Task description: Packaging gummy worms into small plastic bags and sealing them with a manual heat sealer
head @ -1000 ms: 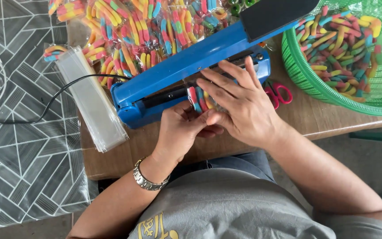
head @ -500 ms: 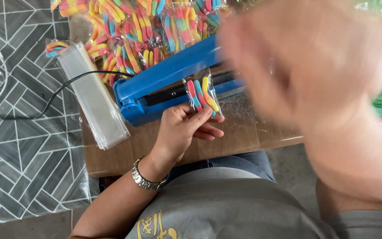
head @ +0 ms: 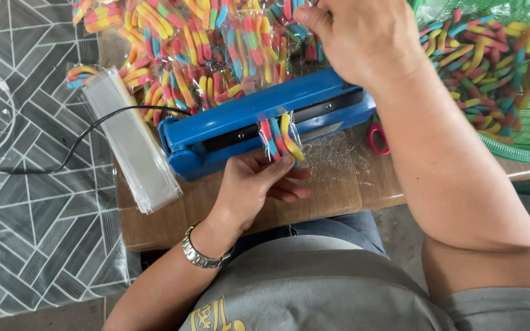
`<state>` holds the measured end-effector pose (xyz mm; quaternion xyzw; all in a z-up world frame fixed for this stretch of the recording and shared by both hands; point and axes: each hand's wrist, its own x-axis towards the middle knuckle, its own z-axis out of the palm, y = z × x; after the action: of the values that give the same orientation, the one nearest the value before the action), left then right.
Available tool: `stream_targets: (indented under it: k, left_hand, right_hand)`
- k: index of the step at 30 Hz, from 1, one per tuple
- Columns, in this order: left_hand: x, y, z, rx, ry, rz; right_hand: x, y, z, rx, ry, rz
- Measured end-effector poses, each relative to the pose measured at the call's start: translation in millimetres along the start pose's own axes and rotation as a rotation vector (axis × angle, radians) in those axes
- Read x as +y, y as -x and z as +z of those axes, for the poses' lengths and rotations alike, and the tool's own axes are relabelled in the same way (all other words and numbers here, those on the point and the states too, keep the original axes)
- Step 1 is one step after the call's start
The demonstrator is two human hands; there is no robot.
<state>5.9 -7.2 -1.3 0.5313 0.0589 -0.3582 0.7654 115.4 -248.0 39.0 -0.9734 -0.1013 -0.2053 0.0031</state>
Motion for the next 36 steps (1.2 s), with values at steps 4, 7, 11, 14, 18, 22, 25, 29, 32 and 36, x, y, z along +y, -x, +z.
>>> stream_targets:
  k: [4,7,11,14,18,22,25,29,32,36]
  left_hand:
    - [-7,-2,-3,-0.043,0.008,0.016]
    - [-5,0,-3,-0.107,-0.087,0.034]
    - [-1,2,-4,-0.138,-0.123,0.021]
    - [-2,-1,-7,-0.164,-0.112,-0.040]
    - [-5,-3,-10,-0.229,-0.114,0.002]
    - [-5,-4,-11,-0.241,-0.112,-0.007]
    - [-5,-6,-12,-0.222,-0.111,0.011]
    - [-4,-6,-13,-0.213,-0.120,0.012]
    - [-4,-6,-13,-0.198,-0.114,-0.002]
    - [-2,-5,-12,-0.187,-0.153,0.016]
  right_hand:
    - [-7,-5,9,-0.058,0.096,0.050]
    - [-11,-9,12,-0.145,0.070,0.062]
    - [-14,-11,15,-0.327,0.102,0.146]
    - [-15,-13,18,-0.309,0.208,0.137]
    - [-13,-10,16,-0.327,0.100,0.166]
    - [-10,-9,18,-0.309,0.073,0.145]
    - [-5,-5,21,-0.277,0.027,0.136]
    - [-3,-3,23,-0.259,0.003,0.122]
    - [-3,-3,22,-0.241,0.014,0.113]
    - [-3,-2,21,-0.227,0.004,0.113]
